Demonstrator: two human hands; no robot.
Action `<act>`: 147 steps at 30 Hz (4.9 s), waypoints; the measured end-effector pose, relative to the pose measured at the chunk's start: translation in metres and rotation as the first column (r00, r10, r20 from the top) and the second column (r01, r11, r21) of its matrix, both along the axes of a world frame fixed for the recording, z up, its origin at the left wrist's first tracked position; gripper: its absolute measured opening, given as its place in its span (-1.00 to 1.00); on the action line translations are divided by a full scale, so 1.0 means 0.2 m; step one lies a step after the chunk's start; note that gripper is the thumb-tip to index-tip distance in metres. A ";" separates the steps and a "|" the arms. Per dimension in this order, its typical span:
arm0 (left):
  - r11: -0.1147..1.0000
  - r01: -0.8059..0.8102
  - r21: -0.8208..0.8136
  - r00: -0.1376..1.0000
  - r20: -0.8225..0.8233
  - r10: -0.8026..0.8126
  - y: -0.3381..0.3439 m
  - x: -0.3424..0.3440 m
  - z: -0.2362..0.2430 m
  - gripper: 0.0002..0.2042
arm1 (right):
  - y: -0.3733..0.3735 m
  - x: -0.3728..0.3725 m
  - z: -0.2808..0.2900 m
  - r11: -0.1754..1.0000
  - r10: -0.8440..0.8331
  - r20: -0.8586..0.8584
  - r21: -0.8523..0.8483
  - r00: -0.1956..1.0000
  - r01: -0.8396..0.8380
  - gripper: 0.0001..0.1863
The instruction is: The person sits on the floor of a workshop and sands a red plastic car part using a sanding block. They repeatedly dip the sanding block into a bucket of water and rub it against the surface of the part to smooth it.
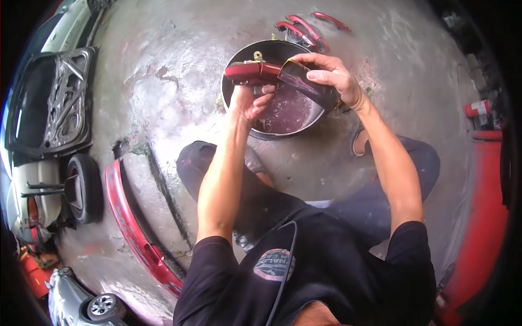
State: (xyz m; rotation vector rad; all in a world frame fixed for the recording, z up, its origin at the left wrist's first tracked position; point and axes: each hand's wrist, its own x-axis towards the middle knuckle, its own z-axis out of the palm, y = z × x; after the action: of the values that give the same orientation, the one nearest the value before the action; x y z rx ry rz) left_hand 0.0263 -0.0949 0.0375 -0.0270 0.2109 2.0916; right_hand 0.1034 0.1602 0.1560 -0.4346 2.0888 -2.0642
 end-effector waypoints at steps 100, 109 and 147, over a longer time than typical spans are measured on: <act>0.770 -0.198 -0.607 0.958 -0.285 0.021 0.45 0.25 0.13 -0.30 | -0.01 0.58 0.27 0.492 -0.038 -0.555 0.714 0.831 0.499 -0.39; 0.827 -0.170 -0.535 0.973 -0.223 0.056 0.46 0.25 0.01 -0.45 | -0.01 0.54 0.14 0.613 -0.306 -0.424 0.597 0.853 0.517 -0.49; 0.785 -0.471 -0.403 0.727 -0.682 0.086 0.57 0.26 -0.02 -0.50 | 0.22 0.28 -0.47 0.349 -0.444 0.632 -0.532 0.636 0.772 -0.72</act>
State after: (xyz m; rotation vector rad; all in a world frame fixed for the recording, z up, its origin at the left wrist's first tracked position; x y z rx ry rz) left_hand 0.0790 0.0199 0.0342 0.3302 1.3189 2.2093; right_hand 0.1594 0.2033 0.0619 0.8441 1.0364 -3.1103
